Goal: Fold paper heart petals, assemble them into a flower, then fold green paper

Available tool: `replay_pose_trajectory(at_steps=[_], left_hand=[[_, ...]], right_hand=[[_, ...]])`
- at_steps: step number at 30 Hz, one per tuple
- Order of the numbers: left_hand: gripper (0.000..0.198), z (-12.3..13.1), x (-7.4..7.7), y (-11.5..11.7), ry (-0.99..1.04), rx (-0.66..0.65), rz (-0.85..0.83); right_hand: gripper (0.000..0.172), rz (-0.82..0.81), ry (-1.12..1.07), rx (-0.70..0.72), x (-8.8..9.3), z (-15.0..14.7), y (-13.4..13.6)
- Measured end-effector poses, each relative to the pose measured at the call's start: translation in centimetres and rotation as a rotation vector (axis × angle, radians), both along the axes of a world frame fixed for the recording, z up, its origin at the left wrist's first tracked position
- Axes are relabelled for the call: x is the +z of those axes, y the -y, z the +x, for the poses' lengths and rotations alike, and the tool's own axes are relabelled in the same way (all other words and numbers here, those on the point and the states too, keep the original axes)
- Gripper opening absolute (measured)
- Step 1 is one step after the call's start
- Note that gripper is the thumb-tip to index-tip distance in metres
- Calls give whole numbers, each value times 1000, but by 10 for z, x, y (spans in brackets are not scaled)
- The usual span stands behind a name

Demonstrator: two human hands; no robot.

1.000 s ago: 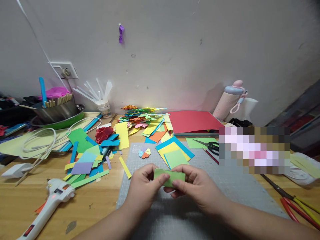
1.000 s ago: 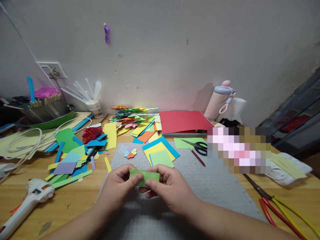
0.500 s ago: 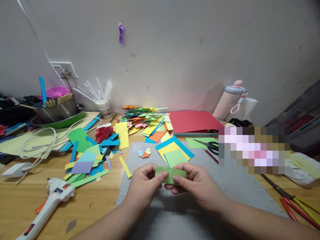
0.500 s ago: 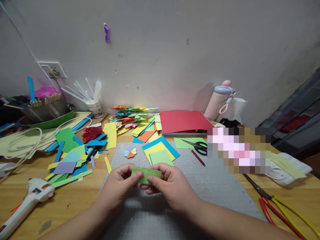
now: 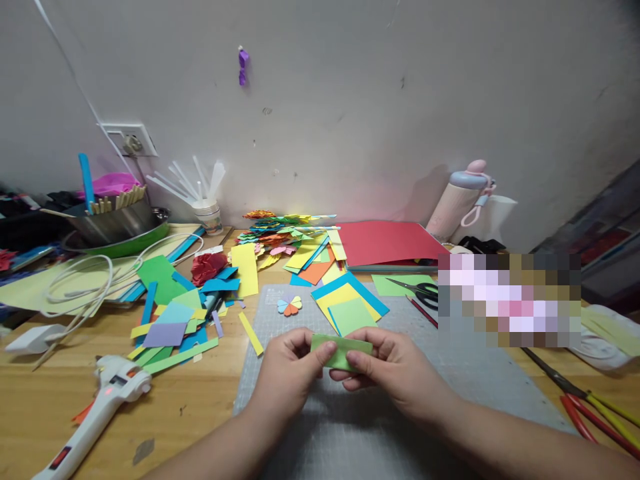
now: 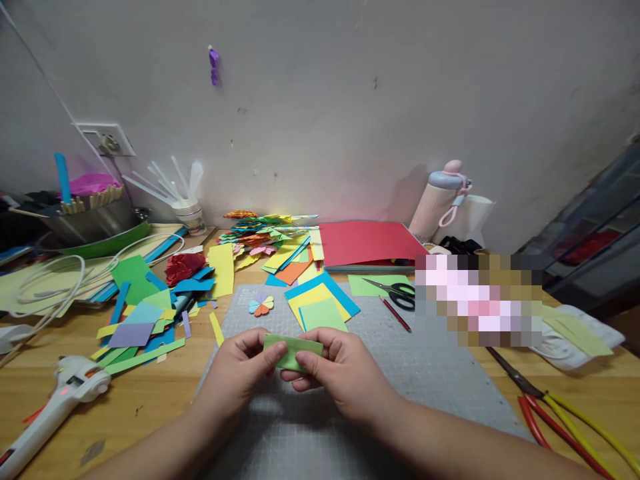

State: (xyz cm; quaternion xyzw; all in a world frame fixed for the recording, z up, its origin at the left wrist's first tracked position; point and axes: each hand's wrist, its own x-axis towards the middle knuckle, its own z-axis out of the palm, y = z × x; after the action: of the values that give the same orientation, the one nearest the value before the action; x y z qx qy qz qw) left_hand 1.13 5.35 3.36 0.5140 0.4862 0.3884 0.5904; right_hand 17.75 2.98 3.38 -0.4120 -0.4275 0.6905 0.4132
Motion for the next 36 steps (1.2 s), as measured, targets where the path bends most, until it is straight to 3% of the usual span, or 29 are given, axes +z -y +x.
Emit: replay_pose_trajectory(at_steps=[36], left_hand=[[32, 0, -1, 0, -5, -2, -5]], right_hand=[[24, -6, -14, 0, -2, 1, 1]])
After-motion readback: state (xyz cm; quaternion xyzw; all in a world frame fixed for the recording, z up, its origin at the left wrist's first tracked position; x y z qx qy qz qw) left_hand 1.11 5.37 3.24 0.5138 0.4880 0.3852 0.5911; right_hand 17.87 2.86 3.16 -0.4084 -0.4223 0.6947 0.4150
